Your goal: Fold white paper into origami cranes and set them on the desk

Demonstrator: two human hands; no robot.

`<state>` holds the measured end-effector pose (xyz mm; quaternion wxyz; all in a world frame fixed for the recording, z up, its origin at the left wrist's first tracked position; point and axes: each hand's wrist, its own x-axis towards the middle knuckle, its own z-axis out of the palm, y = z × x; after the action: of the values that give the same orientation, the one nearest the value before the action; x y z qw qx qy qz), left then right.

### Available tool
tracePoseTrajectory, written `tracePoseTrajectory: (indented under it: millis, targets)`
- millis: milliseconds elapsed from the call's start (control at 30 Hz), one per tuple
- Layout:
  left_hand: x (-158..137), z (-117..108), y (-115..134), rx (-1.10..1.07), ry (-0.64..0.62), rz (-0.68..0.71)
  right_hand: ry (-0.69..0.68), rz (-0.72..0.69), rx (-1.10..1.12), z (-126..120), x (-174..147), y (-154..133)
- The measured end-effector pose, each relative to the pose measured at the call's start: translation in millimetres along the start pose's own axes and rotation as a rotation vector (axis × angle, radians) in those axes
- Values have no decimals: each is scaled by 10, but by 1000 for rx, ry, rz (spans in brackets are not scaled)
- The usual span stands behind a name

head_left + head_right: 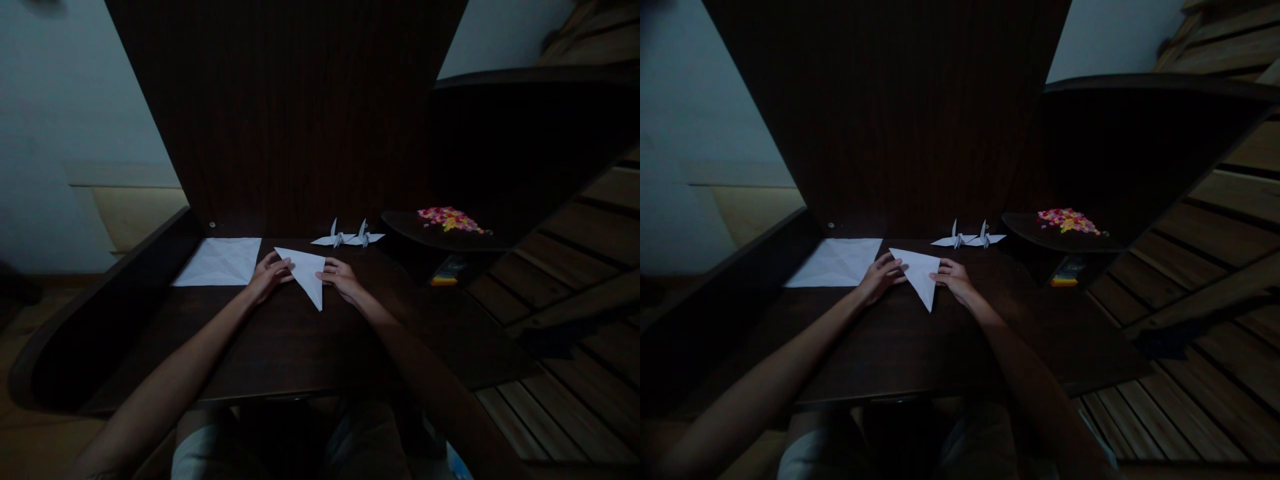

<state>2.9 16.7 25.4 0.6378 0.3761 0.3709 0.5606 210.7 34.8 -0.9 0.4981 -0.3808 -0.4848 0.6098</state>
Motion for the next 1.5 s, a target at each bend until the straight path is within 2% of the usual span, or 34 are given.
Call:
tracePoseTrajectory:
  millis: [67,100,433,733,967,1033,1133,1200,1367,1500]
  targets:
    - [-23,19,-62,110,-121,-79,2,3,5,12,-2,7]
    - [-30,22,-93,143,-140,-85,-1,9,6,19,-8,5]
    - [27,-35,-170,308,-146,10,-71,25,-11,65,-56,-65]
    - [-32,25,-111,275,-189,-6,-95,50,86,17,-36,-47]
    - [-52,24,-66,178,-251,13,-123,177,158,11,-24,-69]
    - [-65,26,-59,246,-241,55,-125,200,143,19,-25,-83]
    - [-95,43,-48,453,-216,134,-115,143,85,36,-39,-96]
    - [-110,56,-52,499,-211,122,-108,99,50,46,-50,-98]
    - [-94,64,-106,362,-195,78,-60,11,29,48,-54,-82]
    - [-77,48,-152,326,-230,-48,-19,-32,-7,38,-46,-65]
